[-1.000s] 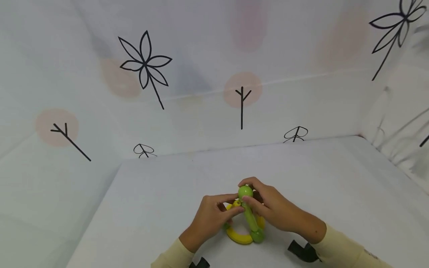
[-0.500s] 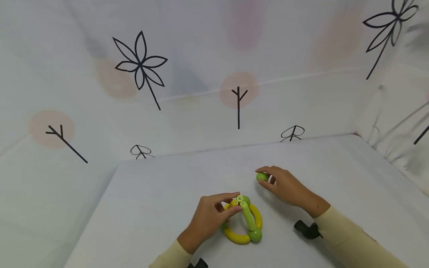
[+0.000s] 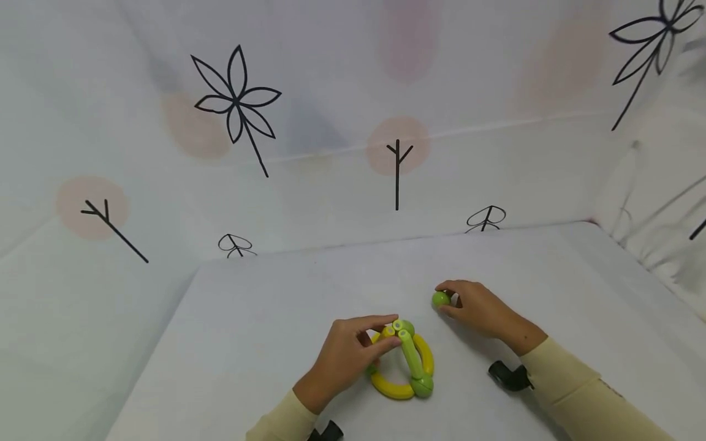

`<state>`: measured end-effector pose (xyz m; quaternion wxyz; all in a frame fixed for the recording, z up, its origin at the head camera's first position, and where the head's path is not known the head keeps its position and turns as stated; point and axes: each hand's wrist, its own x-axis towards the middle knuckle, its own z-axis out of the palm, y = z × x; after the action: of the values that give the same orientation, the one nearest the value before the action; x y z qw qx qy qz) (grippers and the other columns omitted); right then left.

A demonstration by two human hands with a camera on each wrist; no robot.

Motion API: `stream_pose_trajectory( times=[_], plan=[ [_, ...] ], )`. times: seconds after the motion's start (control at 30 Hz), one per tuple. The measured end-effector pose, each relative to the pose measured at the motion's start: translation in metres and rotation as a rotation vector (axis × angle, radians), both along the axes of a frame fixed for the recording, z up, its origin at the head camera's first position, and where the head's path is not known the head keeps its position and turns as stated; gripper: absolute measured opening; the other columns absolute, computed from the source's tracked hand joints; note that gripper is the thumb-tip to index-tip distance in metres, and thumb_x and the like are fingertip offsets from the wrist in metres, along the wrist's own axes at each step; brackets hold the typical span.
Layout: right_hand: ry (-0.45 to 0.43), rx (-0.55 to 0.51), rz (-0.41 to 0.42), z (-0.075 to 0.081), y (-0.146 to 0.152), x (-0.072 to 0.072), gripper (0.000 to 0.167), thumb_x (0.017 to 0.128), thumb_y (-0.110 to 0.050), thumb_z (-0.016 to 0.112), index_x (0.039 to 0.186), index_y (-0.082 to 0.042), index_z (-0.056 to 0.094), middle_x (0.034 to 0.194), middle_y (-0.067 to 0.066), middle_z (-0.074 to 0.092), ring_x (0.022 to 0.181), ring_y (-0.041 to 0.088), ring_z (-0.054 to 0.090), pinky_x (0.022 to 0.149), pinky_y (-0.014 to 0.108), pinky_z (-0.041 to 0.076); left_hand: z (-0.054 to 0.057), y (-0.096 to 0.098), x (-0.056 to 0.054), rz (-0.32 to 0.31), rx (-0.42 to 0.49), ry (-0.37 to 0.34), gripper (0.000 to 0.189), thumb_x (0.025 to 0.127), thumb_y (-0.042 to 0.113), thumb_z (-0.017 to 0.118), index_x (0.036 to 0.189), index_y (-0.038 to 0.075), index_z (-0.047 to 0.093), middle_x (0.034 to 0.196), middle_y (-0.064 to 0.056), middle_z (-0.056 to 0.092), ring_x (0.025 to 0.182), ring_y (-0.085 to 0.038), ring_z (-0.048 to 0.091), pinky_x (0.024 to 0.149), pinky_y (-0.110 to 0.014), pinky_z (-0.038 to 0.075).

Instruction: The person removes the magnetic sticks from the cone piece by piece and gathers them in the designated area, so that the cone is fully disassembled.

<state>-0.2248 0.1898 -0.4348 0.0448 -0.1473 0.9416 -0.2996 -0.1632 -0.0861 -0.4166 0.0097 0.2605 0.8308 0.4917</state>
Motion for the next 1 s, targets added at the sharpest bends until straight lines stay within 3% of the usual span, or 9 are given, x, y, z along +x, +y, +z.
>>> stream_pose_trajectory(
  times=[0.3,0.47,0.57,0.63,0.7,0.77,0.9,1.0],
  plan=[
    [0.017,0.021,0.009,-0.001,-0.001,0.002,0.045,0.088,-0.015,0.075,0.130,-0.004,0.062,0.110,0.010,0.066,0.081,0.014,0.055,0.067,0.028,0.049,0.001,-0.002,0.001,-0.003,-0.012,-0.003,0.039,0.089,0.041,0.072,0.124,0.025,0.071,0.099,0.000,0.073,0.050,-0.014,0.061,0.049,-0.021,0.049],
    [0.077,0.033,0.003,0.003,-0.002,0.003,0.050,0.088,-0.018,0.076,0.133,-0.004,0.060,0.121,0.021,0.060,0.077,0.013,0.055,0.066,0.027,0.049,0.004,-0.003,0.000,-0.022,-0.045,0.027,0.041,0.090,0.039,0.072,0.127,0.024,0.069,0.101,0.000,0.073,0.051,-0.004,0.058,0.051,-0.020,0.050],
    [0.111,0.023,-0.021,0.008,-0.004,0.006,0.042,0.090,-0.018,0.073,0.128,-0.003,0.063,0.118,0.021,0.060,0.075,0.013,0.054,0.063,0.026,0.048,0.004,-0.005,-0.002,-0.039,-0.093,0.060,0.040,0.090,0.035,0.073,0.129,0.024,0.068,0.103,0.000,0.074,0.054,0.003,0.054,0.053,-0.019,0.051],
    [0.130,-0.011,-0.014,0.013,-0.006,0.009,0.030,0.091,-0.016,0.070,0.118,-0.004,0.067,0.106,0.014,0.063,0.073,0.013,0.052,0.059,0.025,0.046,0.004,-0.006,-0.003,-0.054,-0.132,0.088,0.041,0.091,0.032,0.073,0.130,0.025,0.067,0.105,0.000,0.074,0.057,0.005,0.053,0.056,-0.017,0.051],
    [0.119,-0.067,0.050,0.020,-0.010,0.015,0.016,0.093,-0.015,0.067,0.107,-0.008,0.069,0.092,0.005,0.063,0.071,0.011,0.051,0.058,0.024,0.045,0.004,-0.008,-0.003,-0.065,-0.164,0.117,0.042,0.091,0.030,0.074,0.132,0.025,0.066,0.106,-0.001,0.074,0.059,0.005,0.053,0.057,-0.015,0.050],
    [0.073,-0.136,0.187,0.026,-0.014,0.022,0.005,0.095,-0.015,0.065,0.097,-0.011,0.068,0.079,-0.005,0.058,0.069,0.007,0.049,0.057,0.023,0.044,0.005,-0.010,-0.004,-0.071,-0.187,0.144,0.044,0.090,0.029,0.075,0.134,0.026,0.064,0.106,-0.001,0.075,0.060,0.005,0.053,0.058,-0.014,0.050],
    [-0.104,-0.232,0.481,0.035,-0.027,0.038,0.006,0.095,-0.022,0.065,0.090,-0.021,0.065,0.067,-0.014,0.050,0.061,-0.001,0.044,0.054,0.019,0.040,0.008,-0.012,-0.004,-0.061,-0.212,0.181,0.049,0.089,0.026,0.077,0.136,0.025,0.062,0.104,-0.002,0.075,0.060,0.006,0.054,0.057,-0.013,0.048],
    [-0.152,-0.238,0.541,0.037,-0.037,0.048,0.010,0.093,-0.030,0.070,0.090,-0.024,0.063,0.064,-0.015,0.048,0.057,-0.004,0.042,0.051,0.018,0.039,0.010,-0.013,-0.005,-0.050,-0.233,0.197,0.050,0.088,0.023,0.078,0.136,0.024,0.062,0.104,-0.002,0.075,0.060,0.006,0.053,0.055,-0.012,0.047]
  ],
)
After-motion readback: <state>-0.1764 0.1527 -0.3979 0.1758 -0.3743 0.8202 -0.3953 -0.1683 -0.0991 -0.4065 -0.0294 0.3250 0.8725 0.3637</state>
